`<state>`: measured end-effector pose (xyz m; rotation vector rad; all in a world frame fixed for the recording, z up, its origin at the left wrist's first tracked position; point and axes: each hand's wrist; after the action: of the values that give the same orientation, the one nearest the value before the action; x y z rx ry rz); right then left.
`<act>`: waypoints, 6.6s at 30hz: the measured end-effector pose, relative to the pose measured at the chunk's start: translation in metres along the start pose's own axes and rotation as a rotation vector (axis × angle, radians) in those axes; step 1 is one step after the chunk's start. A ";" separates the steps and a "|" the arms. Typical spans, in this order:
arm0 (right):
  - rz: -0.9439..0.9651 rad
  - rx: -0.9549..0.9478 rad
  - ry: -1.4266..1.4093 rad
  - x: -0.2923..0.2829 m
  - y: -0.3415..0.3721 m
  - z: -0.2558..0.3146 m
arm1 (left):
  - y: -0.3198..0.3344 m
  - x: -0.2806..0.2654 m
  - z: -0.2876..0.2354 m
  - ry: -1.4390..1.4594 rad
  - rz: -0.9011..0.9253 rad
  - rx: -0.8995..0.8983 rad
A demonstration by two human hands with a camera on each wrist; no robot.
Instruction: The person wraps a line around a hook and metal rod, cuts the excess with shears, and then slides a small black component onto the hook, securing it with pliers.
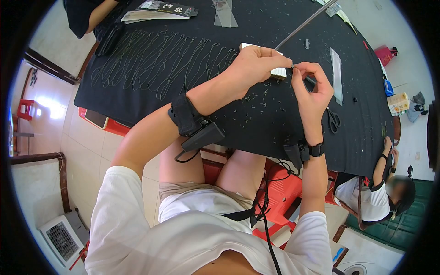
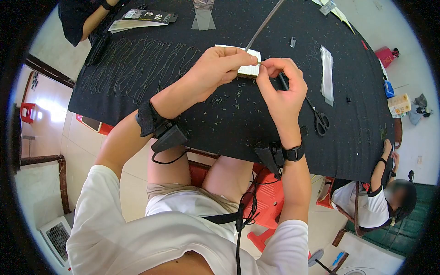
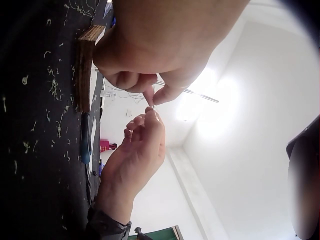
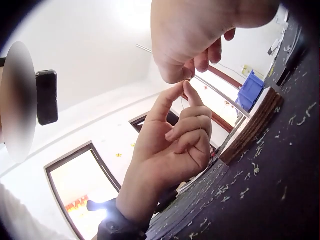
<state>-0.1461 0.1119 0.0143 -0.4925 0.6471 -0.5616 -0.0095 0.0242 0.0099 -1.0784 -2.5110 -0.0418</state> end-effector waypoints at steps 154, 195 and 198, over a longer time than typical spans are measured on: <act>-0.016 0.050 -0.088 -0.001 -0.001 0.000 | 0.000 -0.001 0.000 -0.171 0.030 0.125; -0.011 0.041 -0.011 -0.001 -0.001 -0.004 | 0.000 0.004 -0.002 -0.109 -0.014 0.041; -0.020 0.010 -0.008 -0.001 -0.002 -0.008 | 0.000 0.002 -0.004 -0.118 0.004 -0.010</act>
<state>-0.1531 0.1095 0.0103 -0.4916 0.6323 -0.5815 -0.0094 0.0253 0.0140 -1.1198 -2.6159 0.0112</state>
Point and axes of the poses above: each hand's wrist, its own y-axis away from the middle knuckle, its own x-axis out of the palm, z = x × y, and after that the axes turned 8 degrees about x, right-handed
